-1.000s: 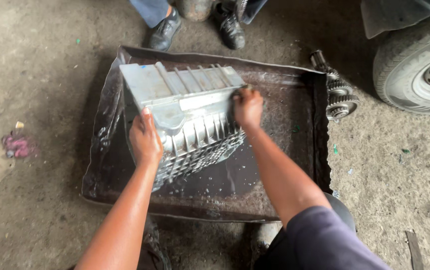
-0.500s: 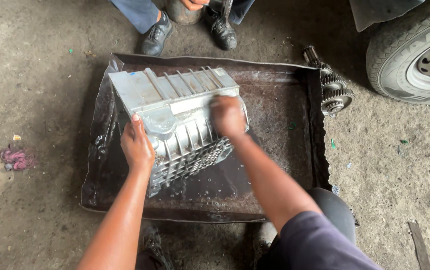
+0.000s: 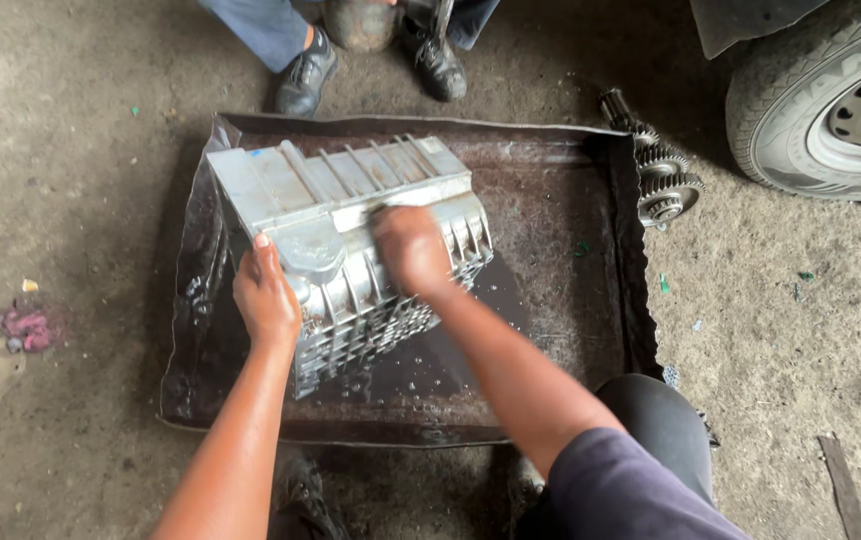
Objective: The person cleans a metal casing by hand using a cloth and fluid inside a tray on the floor.
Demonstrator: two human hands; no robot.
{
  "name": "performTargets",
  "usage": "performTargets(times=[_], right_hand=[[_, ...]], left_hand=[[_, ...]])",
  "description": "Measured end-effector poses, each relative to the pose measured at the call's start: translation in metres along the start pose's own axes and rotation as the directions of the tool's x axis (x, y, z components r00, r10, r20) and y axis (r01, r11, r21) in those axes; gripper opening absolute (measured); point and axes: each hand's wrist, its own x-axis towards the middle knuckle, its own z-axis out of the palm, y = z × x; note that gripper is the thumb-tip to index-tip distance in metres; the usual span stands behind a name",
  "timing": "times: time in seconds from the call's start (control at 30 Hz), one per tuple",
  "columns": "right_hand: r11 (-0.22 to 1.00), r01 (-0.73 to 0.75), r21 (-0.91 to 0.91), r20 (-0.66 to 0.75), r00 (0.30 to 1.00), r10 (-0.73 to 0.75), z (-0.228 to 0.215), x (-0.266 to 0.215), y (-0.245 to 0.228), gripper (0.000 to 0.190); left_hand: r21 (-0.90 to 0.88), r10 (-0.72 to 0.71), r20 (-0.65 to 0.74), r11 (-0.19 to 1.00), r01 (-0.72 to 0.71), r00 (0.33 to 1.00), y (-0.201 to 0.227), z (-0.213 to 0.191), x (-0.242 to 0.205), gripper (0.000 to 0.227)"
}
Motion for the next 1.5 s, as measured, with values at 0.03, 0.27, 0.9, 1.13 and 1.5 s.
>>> performTargets(times=[0.03, 0.27, 0.9, 1.13, 1.5], right_hand=[[0.991, -0.115, -0.061, -0.014, 0.993, 0.115, -0.007, -0.002, 0.023, 0.007], [0.834, -0.432, -0.343, -0.155, 0.902, 0.403, -0.03, 0.01, 0.089, 0.014], [0.732, -0.624, -0.275, -0.352, 0.773, 0.527, -0.005, -0.026, 0.077, 0.026], [0.907, -0.394, -0.146, -0.282, 0.896, 0.344, -0.001, -0.04, -0.034, 0.036], [0.761, -0.498, -0.416, -0.253, 0.867, 0.429, -0.036, -0.019, 0.081, 0.015]], left_hand=[[0.009, -0.013, 0.0, 1.0, 0.013, 1.0, -0.001, 0.0, -0.001, 0.061], [0.02, -0.004, -0.015, 1.0, 0.005, 1.0, -0.003, 0.003, 0.001, 0.06], [-0.033, -0.006, -0.004, 0.999, 0.006, 1.0, -0.009, -0.004, 0.003, 0.058], [-0.129, 0.025, 0.004, 0.991, -0.024, 1.0, -0.017, -0.005, 0.017, 0.056], [-0.018, 0.077, -0.028, 0.997, -0.077, 0.997, -0.022, -0.003, 0.015, 0.061]])
